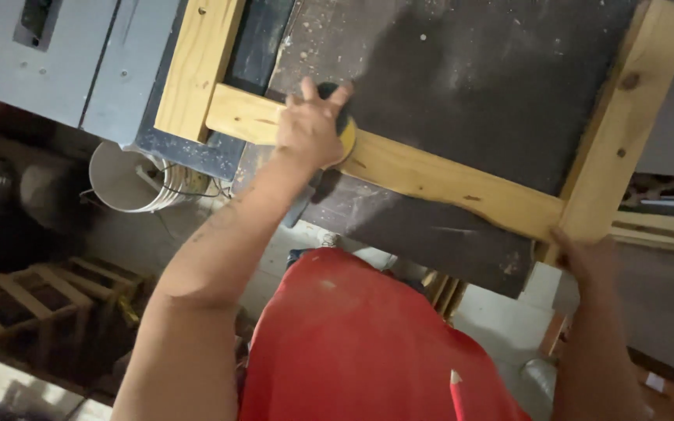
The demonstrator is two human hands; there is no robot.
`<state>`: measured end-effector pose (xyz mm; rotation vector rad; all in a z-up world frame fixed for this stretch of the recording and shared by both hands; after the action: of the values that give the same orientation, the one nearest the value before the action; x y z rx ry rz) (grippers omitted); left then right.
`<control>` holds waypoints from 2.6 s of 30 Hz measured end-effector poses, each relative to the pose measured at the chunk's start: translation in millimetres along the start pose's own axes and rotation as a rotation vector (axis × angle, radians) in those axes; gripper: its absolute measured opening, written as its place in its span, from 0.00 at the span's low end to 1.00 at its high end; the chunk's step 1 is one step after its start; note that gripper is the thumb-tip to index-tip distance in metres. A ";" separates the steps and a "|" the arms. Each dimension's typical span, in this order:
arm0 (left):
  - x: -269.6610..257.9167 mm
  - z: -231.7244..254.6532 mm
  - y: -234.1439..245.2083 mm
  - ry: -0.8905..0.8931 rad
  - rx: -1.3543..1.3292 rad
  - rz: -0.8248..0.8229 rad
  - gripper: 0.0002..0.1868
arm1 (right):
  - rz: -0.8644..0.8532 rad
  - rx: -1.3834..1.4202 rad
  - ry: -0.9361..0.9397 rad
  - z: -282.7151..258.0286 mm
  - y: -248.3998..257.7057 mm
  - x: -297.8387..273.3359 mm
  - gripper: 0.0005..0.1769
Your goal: Sanding a wooden frame using a handheld orbital sander on a workbench in a workshop.
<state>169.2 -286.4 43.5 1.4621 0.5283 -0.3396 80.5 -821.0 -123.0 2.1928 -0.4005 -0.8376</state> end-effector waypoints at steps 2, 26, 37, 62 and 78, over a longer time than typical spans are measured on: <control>-17.7 29.8 0.0 0.009 0.022 -0.053 0.50 | -0.041 0.070 -0.024 8.4 6.1 6.8 0.41; 20.3 -61.9 2.0 0.277 -0.094 0.051 0.41 | -0.318 -0.284 0.079 -79.3 -35.2 -47.7 0.46; 18.0 -49.2 16.1 0.200 -0.093 -0.018 0.47 | -0.032 -0.372 0.655 -98.6 -33.0 -3.7 0.43; -60.1 99.1 -19.7 -0.200 0.066 -0.068 0.41 | -0.230 -0.339 0.512 -120.4 -44.9 -37.7 0.52; 17.6 -93.8 4.7 0.283 -0.159 0.079 0.40 | -0.040 -0.214 0.707 -83.4 -80.6 5.6 0.48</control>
<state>174.0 -191.3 35.7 1.3788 0.7062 -0.0256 142.9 -724.9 -142.2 2.1302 0.0810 -0.0795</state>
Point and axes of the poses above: each hand's wrist, its own x-axis towards the middle knuckle, its own y-axis out of the back of the hand, z = x × y, the point moved 2 cm from there along x, towards the middle knuckle, and after that the axes turned 1 degree about -z, right-handed, at the moved point
